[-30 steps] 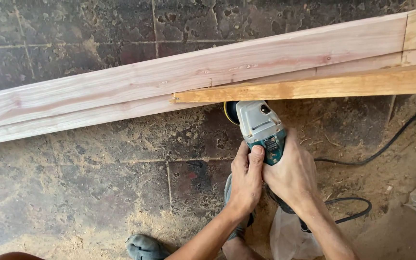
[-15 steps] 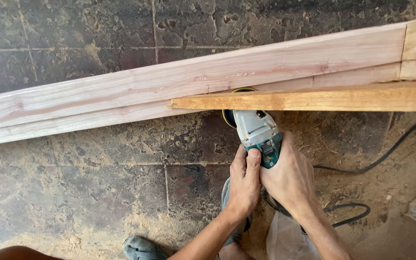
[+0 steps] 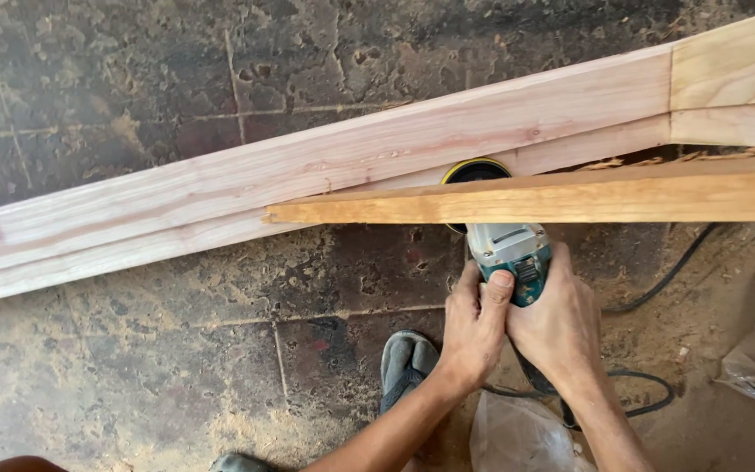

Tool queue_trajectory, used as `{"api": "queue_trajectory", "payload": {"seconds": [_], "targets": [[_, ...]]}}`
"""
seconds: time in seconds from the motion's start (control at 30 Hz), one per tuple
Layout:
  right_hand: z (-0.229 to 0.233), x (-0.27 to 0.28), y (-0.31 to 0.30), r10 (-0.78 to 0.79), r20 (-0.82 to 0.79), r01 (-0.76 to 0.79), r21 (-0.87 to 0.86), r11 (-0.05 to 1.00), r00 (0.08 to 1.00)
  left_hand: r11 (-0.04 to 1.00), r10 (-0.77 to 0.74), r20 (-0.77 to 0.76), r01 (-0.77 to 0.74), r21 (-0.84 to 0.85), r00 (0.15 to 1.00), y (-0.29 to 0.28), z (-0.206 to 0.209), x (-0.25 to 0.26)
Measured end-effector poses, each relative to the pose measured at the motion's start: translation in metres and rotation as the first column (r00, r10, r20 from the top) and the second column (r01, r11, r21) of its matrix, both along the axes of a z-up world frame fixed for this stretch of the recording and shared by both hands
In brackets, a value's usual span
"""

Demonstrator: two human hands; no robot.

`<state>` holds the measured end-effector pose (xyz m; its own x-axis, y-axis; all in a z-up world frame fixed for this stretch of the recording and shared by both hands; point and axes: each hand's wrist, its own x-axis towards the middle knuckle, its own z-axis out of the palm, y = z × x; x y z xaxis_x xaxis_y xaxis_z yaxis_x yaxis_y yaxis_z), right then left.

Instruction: Sanding wooden planks using a power sander

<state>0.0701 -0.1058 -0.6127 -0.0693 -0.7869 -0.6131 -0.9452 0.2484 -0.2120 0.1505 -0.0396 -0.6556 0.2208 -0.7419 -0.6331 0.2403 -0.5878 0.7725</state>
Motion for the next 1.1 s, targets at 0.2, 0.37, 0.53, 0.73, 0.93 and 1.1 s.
{"api": "queue_trajectory", "payload": {"seconds": [0.2,0.37,0.53,0.73,0.93,1.1], "targets": [[-0.001,-0.03,-0.017,-0.027,-0.054,0.026,-0.013,1.0,0.998,0.997,-0.07,-0.06,0.072,0.03,0.996,-0.025,0.009,-0.02],[0.003,-0.05,-0.033,-0.085,-0.02,0.083,-0.077,0.994,0.996,0.979,-0.182,-0.122,0.191,0.069,0.976,-0.052,0.019,-0.033],[0.013,-0.067,-0.047,-0.186,-0.046,0.183,-0.064,0.981,0.981,0.945,-0.305,-0.145,0.318,0.08,0.941,-0.076,0.026,-0.046],[0.012,-0.085,-0.059,-0.187,0.036,0.189,-0.091,0.978,0.982,0.911,-0.394,-0.145,0.407,0.07,0.907,-0.095,0.03,-0.055],[0.009,-0.096,-0.06,-0.101,0.149,0.134,-0.235,0.963,0.984,0.913,-0.404,-0.148,0.407,-0.015,0.902,-0.097,0.022,-0.062],[0.001,-0.118,-0.061,-0.019,0.031,0.028,-0.326,0.945,0.999,0.9,-0.429,-0.185,0.435,-0.011,0.884,-0.111,0.028,-0.065]]}}
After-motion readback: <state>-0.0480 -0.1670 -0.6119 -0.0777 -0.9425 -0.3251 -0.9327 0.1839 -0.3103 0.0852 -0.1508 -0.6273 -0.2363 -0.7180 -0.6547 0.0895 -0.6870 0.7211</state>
